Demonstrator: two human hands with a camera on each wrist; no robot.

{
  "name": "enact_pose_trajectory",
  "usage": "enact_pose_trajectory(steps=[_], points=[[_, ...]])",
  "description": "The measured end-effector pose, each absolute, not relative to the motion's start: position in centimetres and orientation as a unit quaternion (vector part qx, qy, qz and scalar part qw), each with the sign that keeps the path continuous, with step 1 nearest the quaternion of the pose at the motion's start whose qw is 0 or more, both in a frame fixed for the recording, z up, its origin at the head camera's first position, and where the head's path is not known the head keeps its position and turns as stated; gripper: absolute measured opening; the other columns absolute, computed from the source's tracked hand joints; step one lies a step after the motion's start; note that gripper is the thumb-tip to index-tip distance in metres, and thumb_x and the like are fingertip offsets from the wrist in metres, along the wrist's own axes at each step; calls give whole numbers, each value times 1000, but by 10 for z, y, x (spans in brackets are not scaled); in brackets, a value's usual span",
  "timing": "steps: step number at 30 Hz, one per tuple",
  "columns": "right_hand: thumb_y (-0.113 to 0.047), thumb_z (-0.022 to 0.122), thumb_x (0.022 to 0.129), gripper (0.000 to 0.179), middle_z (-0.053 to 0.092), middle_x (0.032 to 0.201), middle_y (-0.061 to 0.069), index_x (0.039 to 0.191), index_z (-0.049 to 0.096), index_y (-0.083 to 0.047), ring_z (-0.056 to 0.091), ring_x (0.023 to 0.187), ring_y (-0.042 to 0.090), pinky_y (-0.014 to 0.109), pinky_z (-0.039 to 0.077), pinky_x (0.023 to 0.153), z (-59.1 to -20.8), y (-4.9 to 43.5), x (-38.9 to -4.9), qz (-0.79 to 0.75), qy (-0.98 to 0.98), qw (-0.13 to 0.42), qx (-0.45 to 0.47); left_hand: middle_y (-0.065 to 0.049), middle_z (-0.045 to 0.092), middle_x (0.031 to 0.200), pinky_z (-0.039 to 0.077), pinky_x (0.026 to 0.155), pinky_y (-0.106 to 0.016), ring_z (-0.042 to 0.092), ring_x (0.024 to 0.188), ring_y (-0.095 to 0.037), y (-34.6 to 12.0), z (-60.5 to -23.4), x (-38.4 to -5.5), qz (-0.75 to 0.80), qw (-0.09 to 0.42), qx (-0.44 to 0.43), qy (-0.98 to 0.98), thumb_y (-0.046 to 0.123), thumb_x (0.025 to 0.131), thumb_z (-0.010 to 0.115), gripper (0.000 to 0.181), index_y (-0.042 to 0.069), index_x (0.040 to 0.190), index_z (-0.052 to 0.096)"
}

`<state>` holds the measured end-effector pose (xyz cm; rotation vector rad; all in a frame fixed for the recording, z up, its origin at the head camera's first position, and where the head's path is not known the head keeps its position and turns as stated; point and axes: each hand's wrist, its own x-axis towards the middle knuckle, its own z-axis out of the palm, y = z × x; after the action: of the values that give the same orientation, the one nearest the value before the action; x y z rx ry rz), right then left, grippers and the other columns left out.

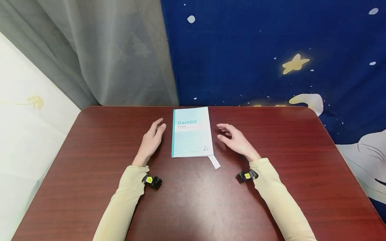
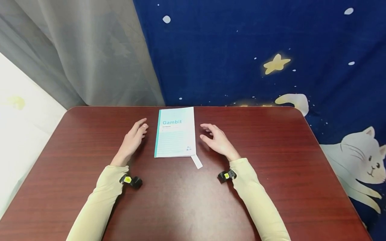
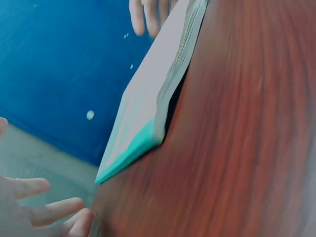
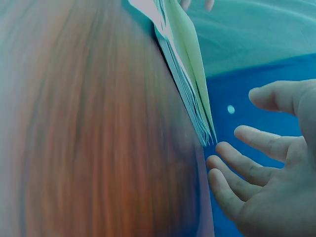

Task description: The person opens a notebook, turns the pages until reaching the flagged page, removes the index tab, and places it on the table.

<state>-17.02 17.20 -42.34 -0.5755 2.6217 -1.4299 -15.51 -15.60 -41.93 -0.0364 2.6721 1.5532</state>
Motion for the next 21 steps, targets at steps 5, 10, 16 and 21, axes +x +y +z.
enact_pose_trajectory(steps=[5,10,16,21], points=[[-4,59,94,43,57,125,23,135,49,5,56,112,34,45,44,95,-428,161,-172,-490,853,71,-166,-13,45,143,38,101,-44,47,125,-28,-141,-422,-153,535,54,-15,843,52,101,35,59,19,151,33],[-3,57,93,41,61,118,22,133,51,6,59,108,32,44,45,92,-430,154,-172,-499,848,85,-158,-13,47,141,39,100,-42,50,122,-27,-131,-424,-152,540,57,-11,840,51,102,32,58,19,150,34],[-5,57,93,42,62,117,18,134,52,5,59,106,30,43,46,91,-429,153,-170,-487,855,101,-144,-13,48,139,41,100,-40,52,121,-25,-124,-427,-152,556,53,-1,829,52,102,33,60,16,150,34],[-11,59,94,41,61,117,16,133,55,1,60,103,28,42,46,88,-429,158,-170,-485,860,105,-113,-11,52,137,40,100,-38,52,121,-22,-118,-430,-153,569,53,10,821,45,102,41,54,16,148,36]])
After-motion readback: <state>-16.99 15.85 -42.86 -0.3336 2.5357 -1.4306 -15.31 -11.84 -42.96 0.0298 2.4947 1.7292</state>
